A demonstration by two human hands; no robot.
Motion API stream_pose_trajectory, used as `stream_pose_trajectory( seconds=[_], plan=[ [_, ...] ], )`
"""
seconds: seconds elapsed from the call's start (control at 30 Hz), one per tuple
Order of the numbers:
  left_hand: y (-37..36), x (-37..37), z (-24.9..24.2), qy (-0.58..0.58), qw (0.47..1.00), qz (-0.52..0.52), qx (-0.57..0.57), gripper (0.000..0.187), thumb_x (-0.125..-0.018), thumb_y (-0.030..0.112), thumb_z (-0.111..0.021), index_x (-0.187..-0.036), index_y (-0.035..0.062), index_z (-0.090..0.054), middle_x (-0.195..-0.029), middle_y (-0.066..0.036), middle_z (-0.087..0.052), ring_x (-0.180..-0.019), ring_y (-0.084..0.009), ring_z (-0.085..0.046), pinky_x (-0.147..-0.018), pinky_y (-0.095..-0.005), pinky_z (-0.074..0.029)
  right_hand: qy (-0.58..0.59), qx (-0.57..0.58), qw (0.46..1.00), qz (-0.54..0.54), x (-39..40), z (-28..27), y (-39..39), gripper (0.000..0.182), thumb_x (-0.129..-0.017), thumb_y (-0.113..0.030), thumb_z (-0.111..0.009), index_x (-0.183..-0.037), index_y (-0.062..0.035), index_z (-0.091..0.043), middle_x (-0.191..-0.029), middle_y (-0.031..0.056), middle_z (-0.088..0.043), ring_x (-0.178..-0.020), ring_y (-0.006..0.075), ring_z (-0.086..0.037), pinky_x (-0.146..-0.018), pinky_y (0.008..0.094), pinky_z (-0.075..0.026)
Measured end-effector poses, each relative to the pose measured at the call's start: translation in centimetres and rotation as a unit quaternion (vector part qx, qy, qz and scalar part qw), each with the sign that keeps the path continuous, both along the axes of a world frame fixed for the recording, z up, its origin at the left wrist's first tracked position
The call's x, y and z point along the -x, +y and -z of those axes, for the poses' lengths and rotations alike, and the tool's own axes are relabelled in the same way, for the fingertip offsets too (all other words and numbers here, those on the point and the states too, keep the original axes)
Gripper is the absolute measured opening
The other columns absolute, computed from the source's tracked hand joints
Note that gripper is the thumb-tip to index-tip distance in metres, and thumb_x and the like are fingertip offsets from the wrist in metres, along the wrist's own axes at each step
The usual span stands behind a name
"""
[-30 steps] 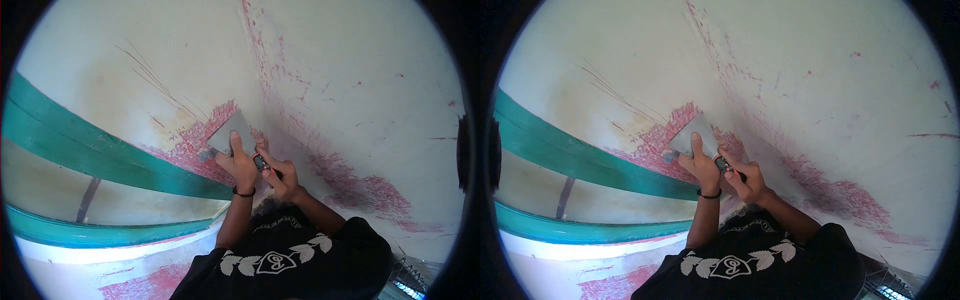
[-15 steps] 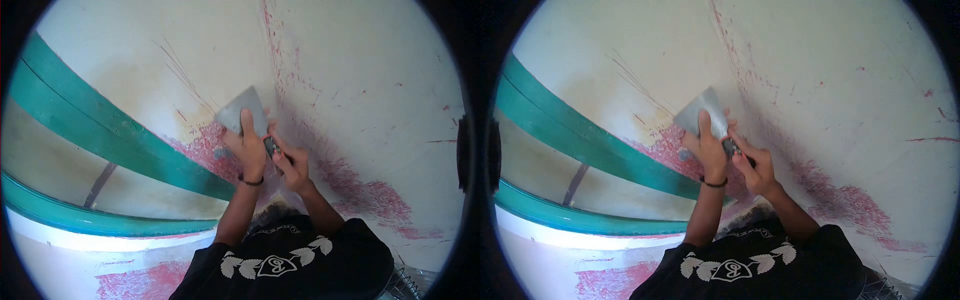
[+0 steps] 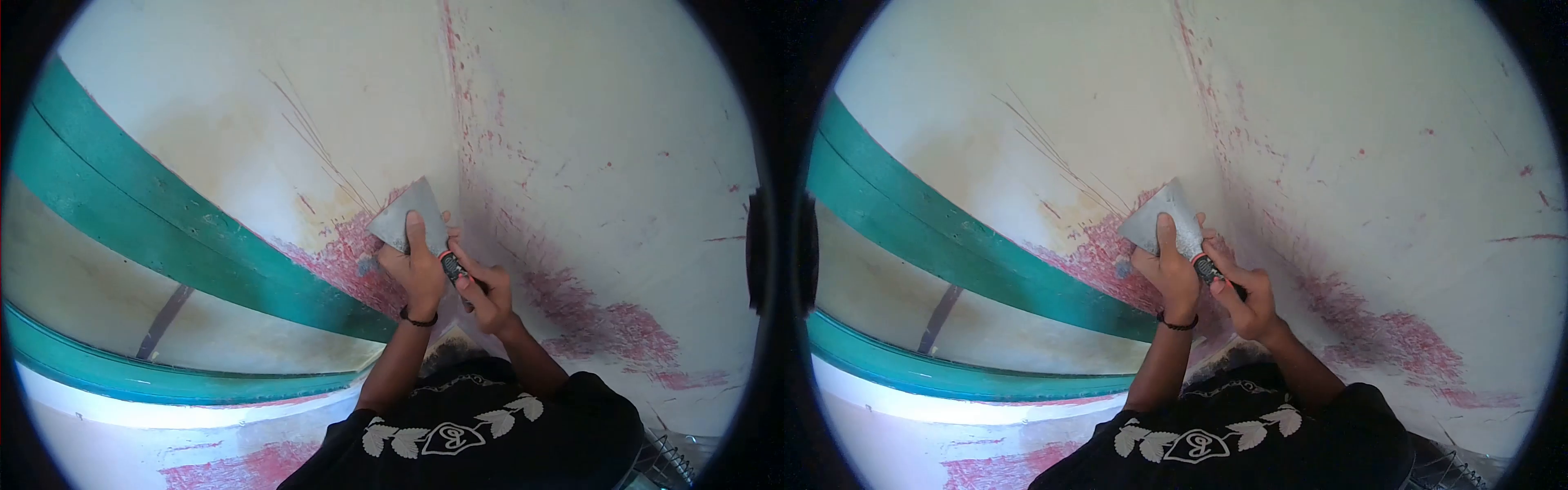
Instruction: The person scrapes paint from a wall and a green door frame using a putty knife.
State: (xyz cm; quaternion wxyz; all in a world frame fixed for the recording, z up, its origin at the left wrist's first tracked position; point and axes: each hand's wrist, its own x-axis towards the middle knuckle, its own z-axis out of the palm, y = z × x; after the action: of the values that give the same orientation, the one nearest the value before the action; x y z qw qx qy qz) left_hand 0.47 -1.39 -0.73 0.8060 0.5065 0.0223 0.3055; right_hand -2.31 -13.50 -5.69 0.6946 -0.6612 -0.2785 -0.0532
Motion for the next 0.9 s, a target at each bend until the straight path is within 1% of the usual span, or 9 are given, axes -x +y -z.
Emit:
stream_pose_trajectory(
  seconds=[0.1,0.23,0.27,0.33,0.43,0.5,0.6,0.83,0.9],
  plan=[
    [0.1,-0.2,-0.8,0.001,1.000,0.000,-0.023,0.037,-0.104,0.022,-0.056,-0.101,-0.0135,-0.065,-0.088,-0.016,-0.072,-0.069,-0.0210,-0.070,-0.062,-0.0335,-0.057,0.056,-0.026,0.998,-0.010,-0.4,-2.6,0.0,0.049,-0.097,-0.017,-0.057,-0.141,0.0036,-0.053,-0.066,-0.0005,-0.055,-0.059,0.0048,-0.047,-0.056,0.0231,-0.040],
    [0.1,0.8,0.5,0.006,0.999,0.020,0.029,0.036,-0.104,0.021,-0.056,-0.099,-0.0132,-0.065,-0.087,-0.015,-0.072,-0.071,-0.0198,-0.070,-0.062,-0.0328,-0.057,0.013,0.001,1.000,0.004,0.5,-0.6,-0.4,0.048,-0.098,-0.019,-0.057,-0.141,0.0033,-0.053,-0.065,0.0001,-0.057,-0.056,0.0047,-0.048,-0.053,0.0226,-0.039],
    [-0.1,0.3,0.1,-0.004,1.000,0.001,0.023,0.036,-0.104,0.021,-0.056,-0.098,-0.0131,-0.066,-0.087,-0.015,-0.073,-0.070,-0.0198,-0.070,-0.062,-0.0327,-0.057,-0.010,0.000,1.000,0.016,0.4,0.2,-0.1,0.048,-0.099,-0.019,-0.056,-0.141,0.0032,-0.054,-0.064,0.0000,-0.057,-0.055,0.0046,-0.048,-0.053,0.0225,-0.039],
    [-0.3,0.1,-0.7,-0.010,0.999,-0.038,0.010,0.036,-0.104,0.021,-0.056,-0.098,-0.0127,-0.066,-0.086,-0.015,-0.073,-0.070,-0.0199,-0.070,-0.061,-0.0324,-0.057,-0.017,-0.006,1.000,0.022,-0.1,-0.8,0.5,0.047,-0.099,-0.019,-0.056,-0.140,0.0035,-0.054,-0.064,0.0000,-0.057,-0.054,0.0047,-0.049,-0.052,0.0224,-0.038],
    [0.0,-1.1,-1.6,-0.030,0.999,-0.002,-0.015,0.036,-0.103,0.022,-0.055,-0.105,-0.0141,-0.060,-0.087,-0.022,-0.071,-0.065,-0.0242,-0.070,-0.058,-0.0338,-0.058,0.024,0.003,1.000,0.008,-0.2,-3.3,-0.4,0.047,-0.098,-0.018,-0.056,-0.140,0.0045,-0.054,-0.064,0.0001,-0.057,-0.053,0.0052,-0.049,-0.051,0.0224,-0.038],
    [0.0,-0.4,-0.6,-0.014,1.000,0.011,0.006,0.036,-0.103,0.021,-0.055,-0.105,-0.0145,-0.060,-0.087,-0.022,-0.071,-0.066,-0.0241,-0.070,-0.058,-0.0336,-0.058,0.026,0.016,0.999,0.011,-0.1,-3.8,-0.5,0.047,-0.098,-0.017,-0.055,-0.139,0.0051,-0.054,-0.065,0.0002,-0.058,-0.053,0.0052,-0.050,-0.051,0.0223,-0.038],
    [0.1,0.0,-0.1,-0.019,0.999,0.022,0.027,0.036,-0.103,0.021,-0.056,-0.103,-0.0143,-0.061,-0.087,-0.021,-0.072,-0.066,-0.0234,-0.070,-0.059,-0.0334,-0.058,0.011,0.002,1.000,0.009,0.3,-0.9,0.1,0.047,-0.097,-0.015,-0.055,-0.140,0.0053,-0.054,-0.065,0.0002,-0.058,-0.050,0.0058,-0.049,-0.049,0.0227,-0.038],
    [0.5,-0.9,-4.7,-0.043,0.999,0.033,-0.005,0.036,-0.103,0.022,-0.057,-0.103,-0.0132,-0.062,-0.086,-0.018,-0.071,-0.067,-0.0221,-0.070,-0.059,-0.0325,-0.057,0.006,-0.006,1.000,0.015,-1.1,-4.9,0.1,0.048,-0.097,-0.016,-0.054,-0.141,0.0054,-0.053,-0.064,0.0012,-0.058,-0.052,0.0068,-0.050,-0.051,0.0232,-0.038],
    [0.7,-0.2,-3.0,-0.024,0.999,0.028,0.018,0.035,-0.103,0.022,-0.056,-0.102,-0.0123,-0.063,-0.085,-0.017,-0.071,-0.069,-0.0216,-0.070,-0.060,-0.0322,-0.057,-0.011,0.017,1.000,0.012,-0.7,-3.7,0.3,0.048,-0.097,-0.016,-0.054,-0.141,0.0055,-0.053,-0.065,0.0019,-0.058,-0.053,0.0074,-0.051,-0.052,0.0238,-0.039]
  ],
)
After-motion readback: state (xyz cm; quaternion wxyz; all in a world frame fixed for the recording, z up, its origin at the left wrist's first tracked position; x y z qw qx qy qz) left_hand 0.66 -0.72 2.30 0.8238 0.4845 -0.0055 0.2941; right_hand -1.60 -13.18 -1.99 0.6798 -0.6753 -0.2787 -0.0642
